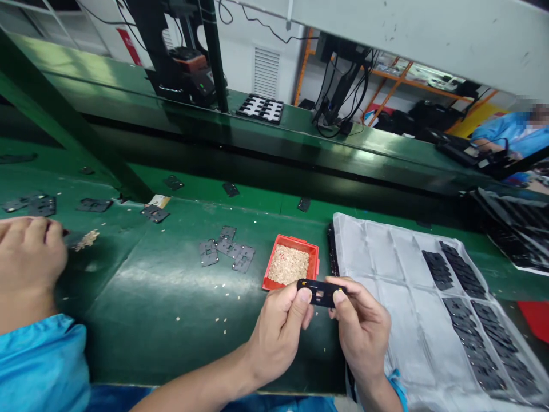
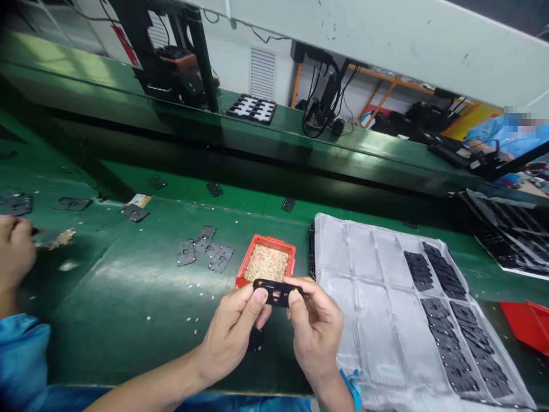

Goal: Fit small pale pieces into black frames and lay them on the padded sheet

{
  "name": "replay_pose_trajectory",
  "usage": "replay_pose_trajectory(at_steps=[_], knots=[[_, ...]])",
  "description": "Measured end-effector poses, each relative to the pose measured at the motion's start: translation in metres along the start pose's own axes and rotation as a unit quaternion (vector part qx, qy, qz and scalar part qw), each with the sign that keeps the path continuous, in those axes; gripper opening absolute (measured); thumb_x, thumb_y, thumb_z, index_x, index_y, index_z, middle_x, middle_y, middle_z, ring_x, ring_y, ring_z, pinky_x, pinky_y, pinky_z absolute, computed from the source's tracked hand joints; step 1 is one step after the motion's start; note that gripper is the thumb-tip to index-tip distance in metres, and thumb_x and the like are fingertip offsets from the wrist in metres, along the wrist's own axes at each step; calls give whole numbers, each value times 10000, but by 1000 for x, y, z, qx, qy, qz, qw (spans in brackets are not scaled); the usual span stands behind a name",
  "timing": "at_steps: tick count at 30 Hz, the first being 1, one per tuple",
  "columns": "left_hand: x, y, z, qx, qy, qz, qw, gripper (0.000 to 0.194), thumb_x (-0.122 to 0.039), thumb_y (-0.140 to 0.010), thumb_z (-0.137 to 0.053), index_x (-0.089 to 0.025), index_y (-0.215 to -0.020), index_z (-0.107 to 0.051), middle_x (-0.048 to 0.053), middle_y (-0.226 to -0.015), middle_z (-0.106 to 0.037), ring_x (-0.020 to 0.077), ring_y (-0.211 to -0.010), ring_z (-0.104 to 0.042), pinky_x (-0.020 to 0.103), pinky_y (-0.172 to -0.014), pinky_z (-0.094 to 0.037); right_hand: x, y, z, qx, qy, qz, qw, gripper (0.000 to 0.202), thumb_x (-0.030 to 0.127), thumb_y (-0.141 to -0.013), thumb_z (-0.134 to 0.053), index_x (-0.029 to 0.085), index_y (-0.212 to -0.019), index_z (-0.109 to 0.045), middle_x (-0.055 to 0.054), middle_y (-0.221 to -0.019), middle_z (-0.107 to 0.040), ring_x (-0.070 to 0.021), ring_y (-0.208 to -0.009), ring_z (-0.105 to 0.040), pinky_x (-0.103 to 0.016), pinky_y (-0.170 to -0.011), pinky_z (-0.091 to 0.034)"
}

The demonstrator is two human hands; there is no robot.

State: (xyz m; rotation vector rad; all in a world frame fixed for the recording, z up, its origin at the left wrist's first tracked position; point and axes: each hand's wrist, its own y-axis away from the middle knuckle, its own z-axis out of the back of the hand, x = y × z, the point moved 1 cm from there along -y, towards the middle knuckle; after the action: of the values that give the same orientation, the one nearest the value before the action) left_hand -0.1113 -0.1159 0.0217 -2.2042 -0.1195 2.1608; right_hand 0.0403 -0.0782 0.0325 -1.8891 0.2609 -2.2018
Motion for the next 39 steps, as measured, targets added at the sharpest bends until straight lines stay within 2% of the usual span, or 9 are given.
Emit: replay_pose_trajectory(at_steps=[5, 13, 20, 25, 30, 39], knots=[[0, 1, -1, -2, -2, -15, 1000, 481, -385, -1144, -358, -201, -711, -458, -31, -626, -493, 102, -566, -449, 249, -599, -343, -6, 4, 1, -4, -22, -31, 999, 161, 317, -1001, -702, 242, -1032, -842, -9, -759, -717, -65, -469, -548, -155, -435, -459], [4, 4, -2, 7, -15, -20, 1000, 446, -389, -1143, -345, -208, -747, -439, -36, -641, -465, 108, -577, -439, 258, -599, -331, -16, 6, 1, -18, -61, -86, 994, 207, 395, -978, -734, 210, -961, -824, -9, -746, -690, -71, -493, -531, -164, -437, -426], [-3, 0, 11, 51, -54, 3, 997, 369, -334, -1115, -361, -209, -784, -466, -23, -680, -495, 136, -625, -471, 284, -646, -351, -21, 9, 3, -18, -35, -141, 989, 269, 449, -946, -764, 188, -972, -821, -12, -714, -685, -95, -496, -521, -201, -445, -426], [1, -3, 17, 24, -68, 5, 997, 277, -249, -1052, -376, -227, -779, -413, -28, -666, -475, 149, -614, -455, 306, -641, -323, -9, 12, -1, -23, 38, -94, 995, 251, 432, -946, -756, 193, -954, -832, -1, -648, -656, -106, -457, -528, -207, -417, -438], [8, -6, 15, -5, -47, -6, 999, 309, -279, -1055, -364, -234, -750, -373, -34, -653, -427, 145, -600, -420, 313, -629, -299, -2, 18, -7, -13, 72, -38, 997, 205, 385, -968, -731, 210, -984, -837, -4, -690, -679, -108, -470, -542, -221, -447, -467], [14, 1, 15, 13, -5, 3, 1000, 344, -355, -1095, -340, -224, -781, -388, -20, -702, -444, 145, -630, -424, 300, -634, -335, -8, 21, -8, -24, 71, -52, 996, 209, 387, -958, -746, 198, -992, -830, 1, -657, -665, -117, -458, -542, -229, -428, -448]])
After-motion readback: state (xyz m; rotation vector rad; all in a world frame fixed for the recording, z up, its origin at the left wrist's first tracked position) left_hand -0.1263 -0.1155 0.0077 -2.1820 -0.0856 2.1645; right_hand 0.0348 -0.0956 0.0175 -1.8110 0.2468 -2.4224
